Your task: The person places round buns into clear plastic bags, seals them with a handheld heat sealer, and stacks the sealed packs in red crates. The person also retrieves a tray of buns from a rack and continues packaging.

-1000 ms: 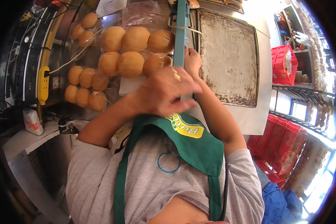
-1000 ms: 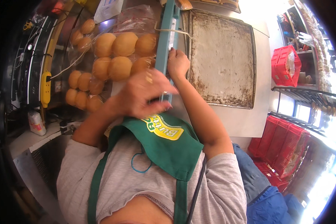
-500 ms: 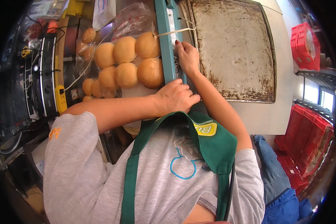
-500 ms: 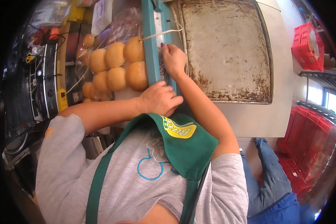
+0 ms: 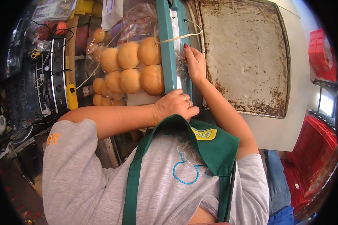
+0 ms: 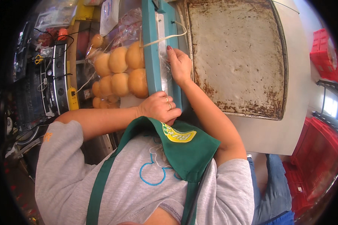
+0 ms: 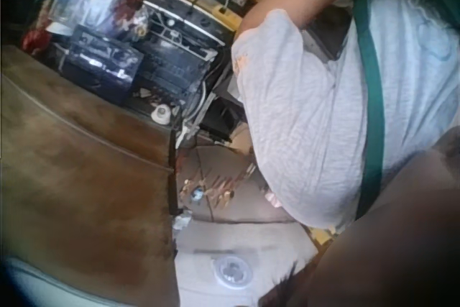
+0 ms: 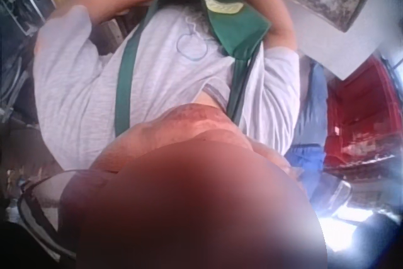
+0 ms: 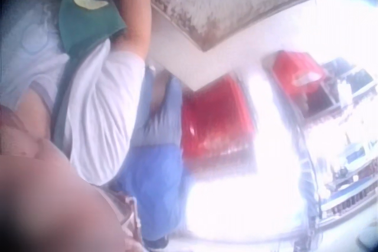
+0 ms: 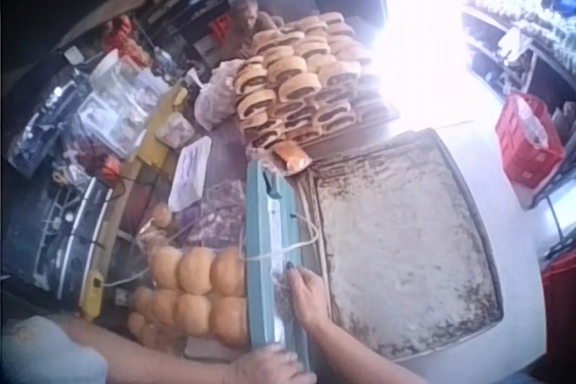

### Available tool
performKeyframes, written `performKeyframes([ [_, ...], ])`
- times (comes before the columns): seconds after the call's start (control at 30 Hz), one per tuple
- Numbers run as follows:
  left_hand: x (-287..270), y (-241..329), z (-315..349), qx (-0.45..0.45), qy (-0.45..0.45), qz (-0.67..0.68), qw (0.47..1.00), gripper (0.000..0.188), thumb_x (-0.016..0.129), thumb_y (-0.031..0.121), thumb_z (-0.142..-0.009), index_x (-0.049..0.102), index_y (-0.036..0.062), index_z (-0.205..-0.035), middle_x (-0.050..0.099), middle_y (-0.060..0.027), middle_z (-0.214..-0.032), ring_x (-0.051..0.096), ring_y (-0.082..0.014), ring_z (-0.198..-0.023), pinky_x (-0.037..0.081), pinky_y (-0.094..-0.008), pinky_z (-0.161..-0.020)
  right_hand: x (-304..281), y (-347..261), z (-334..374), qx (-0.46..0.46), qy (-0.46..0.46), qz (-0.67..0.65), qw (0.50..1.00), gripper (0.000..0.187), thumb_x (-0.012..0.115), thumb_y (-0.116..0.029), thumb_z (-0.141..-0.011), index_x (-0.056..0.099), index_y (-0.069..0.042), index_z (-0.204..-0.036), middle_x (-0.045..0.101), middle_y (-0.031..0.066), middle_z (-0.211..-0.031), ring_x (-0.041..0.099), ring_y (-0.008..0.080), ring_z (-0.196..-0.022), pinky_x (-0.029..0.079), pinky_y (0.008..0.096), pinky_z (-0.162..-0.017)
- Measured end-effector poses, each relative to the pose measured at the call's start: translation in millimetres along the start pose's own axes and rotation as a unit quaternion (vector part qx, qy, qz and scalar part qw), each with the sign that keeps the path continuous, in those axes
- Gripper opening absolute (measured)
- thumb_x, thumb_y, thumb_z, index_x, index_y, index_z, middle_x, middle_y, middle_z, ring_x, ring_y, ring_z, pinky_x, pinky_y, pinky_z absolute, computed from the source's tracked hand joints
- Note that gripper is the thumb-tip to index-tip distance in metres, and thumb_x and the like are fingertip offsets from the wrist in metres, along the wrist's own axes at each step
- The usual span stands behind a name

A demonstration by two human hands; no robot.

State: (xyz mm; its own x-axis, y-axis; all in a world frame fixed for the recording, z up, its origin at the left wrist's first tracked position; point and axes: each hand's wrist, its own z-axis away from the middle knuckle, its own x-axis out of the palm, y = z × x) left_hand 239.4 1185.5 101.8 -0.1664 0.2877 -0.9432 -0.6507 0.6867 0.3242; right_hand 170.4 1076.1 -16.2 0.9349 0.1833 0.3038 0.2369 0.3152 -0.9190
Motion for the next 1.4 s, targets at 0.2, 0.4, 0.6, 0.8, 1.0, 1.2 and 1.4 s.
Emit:
performKeyframes([
  [0.2,-1.8,-0.2,0.0,-0.005,-0.025,0.002,1.0,0.015,0.066,0.026,-0.07,0.059,0.0146,-0.078,0.059,-0.0011,-0.067,0.06,-0.0183,-0.073,0.041,-0.034,-0.069,-2.2,8.4,-3.9,0.015,-0.014,-0.035,0.999,0.047,0.056,-0.043,-0.098,0.056,-0.006,-0.069,0.047,-0.0036,-0.061,0.038,0.0054,-0.054,0.029,0.0234,-0.049],
  [0.4,8.2,-2.9,5.2,0.007,0.062,0.001,0.998,0.017,0.068,0.02,-0.063,0.055,0.0163,-0.074,0.047,0.0019,-0.063,0.055,-0.0159,-0.067,0.039,-0.0312,-0.063,-2.6,7.6,-3.9,-0.008,0.003,-0.039,0.999,0.046,0.056,-0.042,-0.098,0.055,-0.008,-0.068,0.044,-0.0051,-0.059,0.035,0.0048,-0.052,0.026,0.0234,-0.047],
  [0.6,10.4,-2.5,10.7,0.005,0.097,0.002,0.995,0.015,0.068,0.021,-0.068,0.057,0.014,-0.075,0.057,-0.0009,-0.067,0.059,-0.0197,-0.072,0.042,-0.034,-0.069,-1.0,5.9,-3.4,0.005,-0.033,-0.038,0.999,0.041,0.054,-0.034,-0.1,0.052,-0.007,-0.07,0.043,-0.0049,-0.061,0.036,0.0059,-0.056,0.03,0.0246,-0.051],
  [0.8,18.5,2.7,17.6,-0.013,0.205,0.048,0.978,0.012,0.068,0.02,-0.071,0.06,0.0122,-0.076,0.059,-0.0063,-0.07,0.06,-0.0248,-0.074,0.043,-0.0377,-0.072,-8.9,-0.9,21.8,-0.014,-0.063,0.051,0.997,0.028,0.051,-0.031,-0.103,0.053,-0.009,-0.085,0.045,-0.005,-0.071,0.034,0.0043,-0.063,0.03,0.0235,-0.053],
  [1.0,12.6,14.0,21.6,-0.072,0.361,0.014,0.93,0.012,0.069,0.018,-0.072,0.061,0.0117,-0.079,0.061,-0.0079,-0.08,0.059,-0.0267,-0.085,0.044,-0.0402,-0.076,-14.7,-0.2,38.5,-0.178,-0.092,0.264,0.944,0.033,0.046,-0.035,-0.103,0.058,-0.005,-0.098,0.055,0.0016,-0.079,0.049,0.0126,-0.068,0.042,0.0286,-0.063],
  [1.2,35.1,28.2,99.3,-0.264,0.584,0.141,0.755,0.021,0.068,0.015,-0.082,0.063,0.0064,-0.102,0.06,-0.0134,-0.101,0.056,-0.0322,-0.105,0.042,-0.0457,-0.094,-14.8,-64.6,77.6,0.064,0.016,0.133,0.989,0.038,0.049,-0.042,-0.1,0.058,-0.006,-0.11,0.061,0.004,-0.09,0.059,0.0128,-0.08,0.047,0.0273,-0.073],
  [1.4,90.1,-11.9,187.6,-0.43,0.593,0.55,0.401,0.038,0.073,0.039,-0.086,0.062,0.0065,-0.102,0.059,-0.0026,-0.08,0.056,-0.0107,-0.067,0.047,-0.0238,-0.058,31.7,-112.7,136.5,-0.187,-0.033,0.189,0.963,0.024,0.052,-0.025,-0.101,0.058,-0.005,-0.112,0.062,0.0053,-0.096,0.059,0.0151,-0.088,0.048,0.0297,-0.079],
])
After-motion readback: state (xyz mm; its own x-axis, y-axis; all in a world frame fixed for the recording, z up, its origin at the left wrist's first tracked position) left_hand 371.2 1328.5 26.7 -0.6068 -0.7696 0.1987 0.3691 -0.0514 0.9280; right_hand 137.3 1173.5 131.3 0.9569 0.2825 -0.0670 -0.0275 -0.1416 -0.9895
